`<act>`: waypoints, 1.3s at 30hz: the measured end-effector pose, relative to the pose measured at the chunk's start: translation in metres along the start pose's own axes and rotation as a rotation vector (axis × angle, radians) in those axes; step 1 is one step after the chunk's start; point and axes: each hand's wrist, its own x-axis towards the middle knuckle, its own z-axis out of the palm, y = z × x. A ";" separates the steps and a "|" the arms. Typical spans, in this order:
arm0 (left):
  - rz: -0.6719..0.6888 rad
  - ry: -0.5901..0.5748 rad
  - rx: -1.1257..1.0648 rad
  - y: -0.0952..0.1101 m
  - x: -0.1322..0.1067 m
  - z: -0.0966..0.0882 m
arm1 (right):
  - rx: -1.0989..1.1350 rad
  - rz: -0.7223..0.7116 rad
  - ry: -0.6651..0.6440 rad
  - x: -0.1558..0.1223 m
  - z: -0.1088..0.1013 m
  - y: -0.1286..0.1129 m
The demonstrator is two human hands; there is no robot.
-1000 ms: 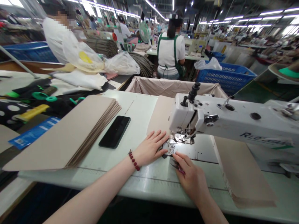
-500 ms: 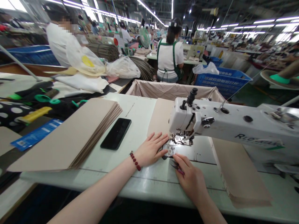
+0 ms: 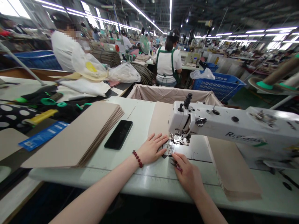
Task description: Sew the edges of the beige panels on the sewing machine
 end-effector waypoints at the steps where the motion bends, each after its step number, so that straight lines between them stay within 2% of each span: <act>1: 0.005 0.003 0.000 0.000 0.000 0.000 | -0.005 -0.003 -0.001 0.000 0.000 -0.001; 12: 0.001 0.049 0.077 0.000 -0.002 0.008 | -0.060 0.004 0.024 0.000 -0.003 -0.005; 17: -0.069 0.112 0.103 0.003 0.000 0.007 | -0.067 0.006 0.031 -0.003 -0.005 -0.009; 21: -0.211 0.196 0.127 0.009 -0.001 -0.001 | -0.070 0.003 0.047 -0.002 -0.009 -0.011; 24: -0.336 0.246 0.159 0.019 -0.014 -0.001 | -0.040 -0.002 0.049 -0.002 -0.014 -0.012; 28: -0.414 0.261 0.196 0.038 -0.056 0.009 | 0.038 0.013 0.047 -0.020 -0.024 -0.010; 31: -0.364 0.197 0.181 0.051 -0.093 0.014 | 0.098 0.095 0.067 -0.051 -0.031 -0.006; 34: -0.217 0.084 0.097 0.062 -0.114 0.014 | 0.234 0.278 0.113 -0.086 -0.035 -0.003; 36: -0.122 0.022 0.034 0.068 -0.115 0.011 | 0.324 0.394 0.148 -0.107 -0.035 -0.001; 39: -0.030 -0.028 -0.020 0.074 -0.102 0.005 | 0.384 0.475 0.164 -0.132 -0.030 0.001</act>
